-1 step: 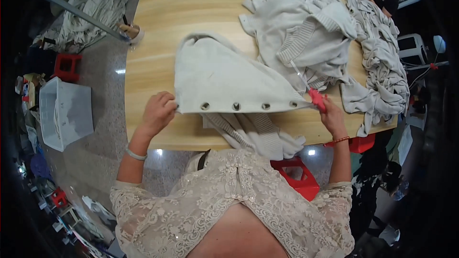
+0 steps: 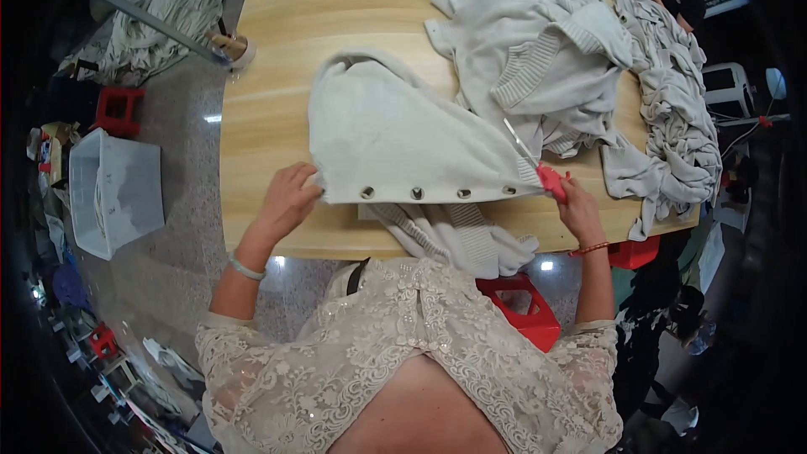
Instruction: Trim excess threads from sweaters using scissors.
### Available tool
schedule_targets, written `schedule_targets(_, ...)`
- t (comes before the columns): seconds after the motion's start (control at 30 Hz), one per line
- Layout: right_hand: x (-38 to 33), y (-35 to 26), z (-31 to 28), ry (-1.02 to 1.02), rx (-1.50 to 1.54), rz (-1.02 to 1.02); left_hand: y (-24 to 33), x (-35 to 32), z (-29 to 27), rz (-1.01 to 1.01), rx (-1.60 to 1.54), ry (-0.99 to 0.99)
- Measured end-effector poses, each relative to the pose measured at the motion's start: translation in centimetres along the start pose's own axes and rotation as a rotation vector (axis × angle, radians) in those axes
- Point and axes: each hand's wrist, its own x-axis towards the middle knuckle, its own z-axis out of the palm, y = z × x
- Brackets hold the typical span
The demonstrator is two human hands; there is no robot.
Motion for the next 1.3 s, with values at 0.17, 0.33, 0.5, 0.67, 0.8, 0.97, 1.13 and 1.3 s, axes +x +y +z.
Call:
schedule_targets(0.17, -3.1, -1.2, 5.4, -0.087, -0.131, 0.127, 4.3, -1.4, 8.2, -0.189, -0.093, -0.178)
schedule_targets(0.33, -4.3, -4.3, 5.2, 0.190, 0.184, 0.070, 7.4, 0.2, 13.2, -0.149, -0.186, -0.039)
schedule_targets(0.5, -3.2, -8.7, 3.4, 0.061, 0.264, 0.155, 7.1, 2.8, 16.2, -0.048, -0.094, 0.051)
schedule_targets(0.67, -3.0, -10.1, 4.0, -0.092, 0.120, -0.051, 1.9, 6.3, 16.6, -0.004, -0.076, 0.127)
schedule_targets(0.8, -1.6, -12.1, 4.7, -0.121, 0.031, -0.118, -2.9, 7.7, 15.2, -0.015, -0.015, 0.122)
schedule_targets(0.97, 0.1, -14.6, 6.5, -0.046, 0.184, -0.158, -5.3, 8.1, 12.6, -0.082, 0.086, 0.065)
schedule_targets(1.13, 0.9, -16.3, 6.3, -0.109, 0.192, -0.220, -0.8, 7.2, 12.4, -0.336, -0.078, -0.035)
schedule_targets(1.3, 1.8, -16.5, 7.3, -0.137, 0.267, -0.249, -1.4, 6.2, 15.3, -0.418, -0.035, 0.211)
